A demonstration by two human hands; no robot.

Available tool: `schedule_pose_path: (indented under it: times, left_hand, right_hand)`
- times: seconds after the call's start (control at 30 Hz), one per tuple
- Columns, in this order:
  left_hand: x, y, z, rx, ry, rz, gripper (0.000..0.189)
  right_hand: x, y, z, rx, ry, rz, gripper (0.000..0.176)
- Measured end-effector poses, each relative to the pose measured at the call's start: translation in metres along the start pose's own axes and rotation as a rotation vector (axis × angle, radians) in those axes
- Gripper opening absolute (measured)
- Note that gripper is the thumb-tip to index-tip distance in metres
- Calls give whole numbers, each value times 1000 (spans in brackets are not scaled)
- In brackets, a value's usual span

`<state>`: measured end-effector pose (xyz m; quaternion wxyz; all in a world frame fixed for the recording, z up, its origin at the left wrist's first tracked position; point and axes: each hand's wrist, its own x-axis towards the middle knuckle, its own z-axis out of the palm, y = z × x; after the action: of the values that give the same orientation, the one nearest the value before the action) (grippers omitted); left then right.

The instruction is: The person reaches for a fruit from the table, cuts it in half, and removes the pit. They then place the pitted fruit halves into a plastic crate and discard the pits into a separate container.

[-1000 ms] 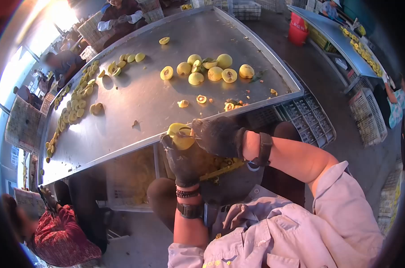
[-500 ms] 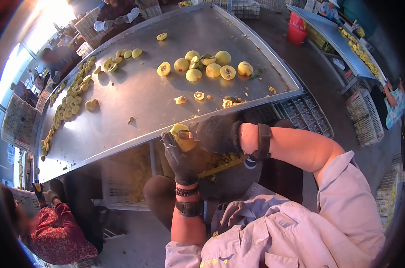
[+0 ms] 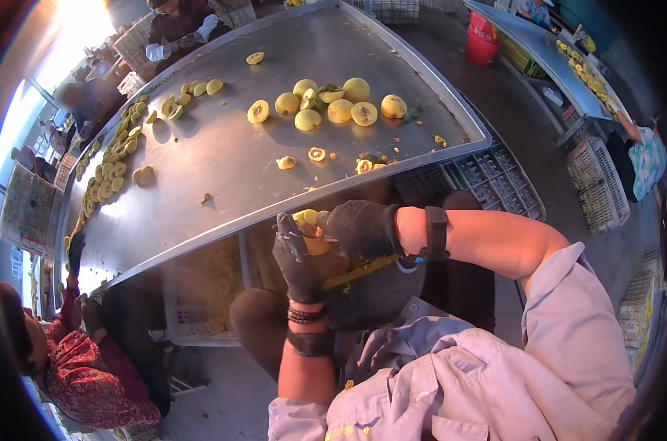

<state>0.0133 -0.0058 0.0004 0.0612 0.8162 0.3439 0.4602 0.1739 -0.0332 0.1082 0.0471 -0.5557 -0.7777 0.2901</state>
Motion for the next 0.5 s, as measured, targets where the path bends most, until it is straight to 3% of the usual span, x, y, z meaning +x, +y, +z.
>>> schedule_pose_path:
  times: [0.07, 0.17, 0.23, 0.33, 0.4, 0.5]
  left_hand:
    - [11, 1, -10, -77, -78, 54, 84]
    - [9, -2, -3, -203, -156, -31, 84]
    - [15, 3, -6, -318, -195, -109, 81]
    - [12, -5, 14, -650, -95, -436, 70]
    - [10, 2, 22, -611, 60, -465, 56]
    - [6, 24, 24, -176, 208, -218, 32]
  right_hand:
    - [-1, 7, 3, 10, -29, -8, 32]
    - [-7, 19, 13, 12, 77, -91, 31]
    - [-13, 19, 16, -64, 173, -31, 31]
    - [-16, 15, 16, -122, 206, 63, 30]
    - [-17, 11, 12, -97, 198, 96, 30]
    - [-17, 4, 9, 8, 175, 99, 31]
